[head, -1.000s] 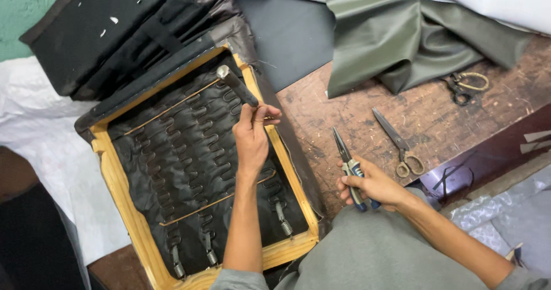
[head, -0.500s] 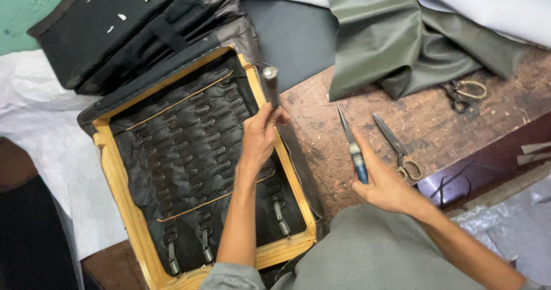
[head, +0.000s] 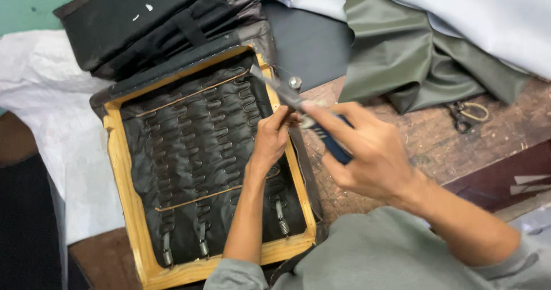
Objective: The person uses a hammer and pliers to secure staples into the wooden frame of a chair seat. They repeatedly hammer along the edges of the frame to fasten the upholstery material to the springs and wood.
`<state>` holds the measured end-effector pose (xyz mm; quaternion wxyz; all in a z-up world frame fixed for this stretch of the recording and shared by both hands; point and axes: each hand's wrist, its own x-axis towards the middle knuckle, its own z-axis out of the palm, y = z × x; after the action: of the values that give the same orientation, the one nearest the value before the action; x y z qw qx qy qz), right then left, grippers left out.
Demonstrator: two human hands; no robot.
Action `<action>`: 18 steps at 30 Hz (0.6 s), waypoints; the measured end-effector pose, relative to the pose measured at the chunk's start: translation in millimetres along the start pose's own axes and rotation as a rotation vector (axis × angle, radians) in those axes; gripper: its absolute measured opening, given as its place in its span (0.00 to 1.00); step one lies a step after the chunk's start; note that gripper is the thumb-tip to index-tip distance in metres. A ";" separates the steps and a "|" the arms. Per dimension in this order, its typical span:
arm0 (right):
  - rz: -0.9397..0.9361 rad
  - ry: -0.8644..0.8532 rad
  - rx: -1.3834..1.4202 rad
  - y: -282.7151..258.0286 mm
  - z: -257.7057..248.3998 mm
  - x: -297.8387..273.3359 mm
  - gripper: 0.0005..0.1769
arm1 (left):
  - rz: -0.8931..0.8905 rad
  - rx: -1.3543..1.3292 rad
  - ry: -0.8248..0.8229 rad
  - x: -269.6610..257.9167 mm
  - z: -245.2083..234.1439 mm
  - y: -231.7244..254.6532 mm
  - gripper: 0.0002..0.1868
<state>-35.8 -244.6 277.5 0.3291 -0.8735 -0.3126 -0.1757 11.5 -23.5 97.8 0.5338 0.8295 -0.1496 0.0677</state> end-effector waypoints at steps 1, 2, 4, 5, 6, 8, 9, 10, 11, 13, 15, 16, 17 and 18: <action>-0.024 0.073 0.028 0.5 -0.3 -1.1 0.40 | 0.013 -0.018 0.002 -0.6 -0.1 -0.4 0.17; -0.038 0.148 0.062 -0.2 0.9 -4.5 0.38 | 0.021 -0.031 -0.005 -4.1 -1.7 -1.1 0.17; 0.016 0.018 -0.073 3.5 -0.4 -7.9 0.41 | 0.005 -0.067 -0.012 -6.4 -2.4 -0.4 0.18; 0.043 -0.044 -0.144 5.2 -1.8 -8.6 0.42 | 0.002 -0.085 -0.017 -5.8 -2.6 0.8 0.18; 0.026 -0.011 -0.108 5.3 -2.4 -9.8 0.41 | 0.002 -0.083 -0.011 -7.0 -2.2 2.0 0.18; -0.007 0.062 -0.044 5.8 -3.1 -8.1 0.39 | 0.011 -0.081 -0.005 -4.1 -1.8 3.6 0.17; -0.017 0.079 -0.058 6.1 -3.2 -6.0 0.39 | 0.020 -0.084 -0.002 -0.2 -1.7 3.9 0.17; -0.031 0.082 -0.063 5.6 -3.1 -5.4 0.38 | 0.014 -0.088 0.011 -2.2 -1.4 4.5 0.17; -0.044 0.084 -0.068 4.4 -2.8 -5.4 0.38 | 0.007 -0.091 0.023 -5.0 -1.5 4.7 0.17; 0.003 0.033 -0.058 -3.5 -0.3 -8.7 0.39 | -0.007 -0.042 0.051 -17.3 -8.2 4.4 0.09; 0.097 0.054 -0.001 2.5 -6.3 -3.2 0.39 | -0.051 0.005 0.094 -3.5 -8.6 -0.2 0.06; 0.168 0.066 0.082 2.5 -8.0 -7.6 0.39 | -0.133 0.033 0.136 -13.0 -9.0 -3.3 0.07; 0.240 0.076 0.164 3.0 -9.0 -13.5 0.39 | -0.215 0.060 0.178 -23.9 -7.8 -7.5 0.08; 0.272 0.097 0.165 4.3 -8.7 -19.1 0.39 | -0.230 -0.199 0.290 -30.5 -6.3 -12.6 0.10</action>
<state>-48.1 -261.3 272.0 0.4352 -0.8683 -0.1884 -0.1451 -13.0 -7.6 81.3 0.6332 0.7659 0.0188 0.1098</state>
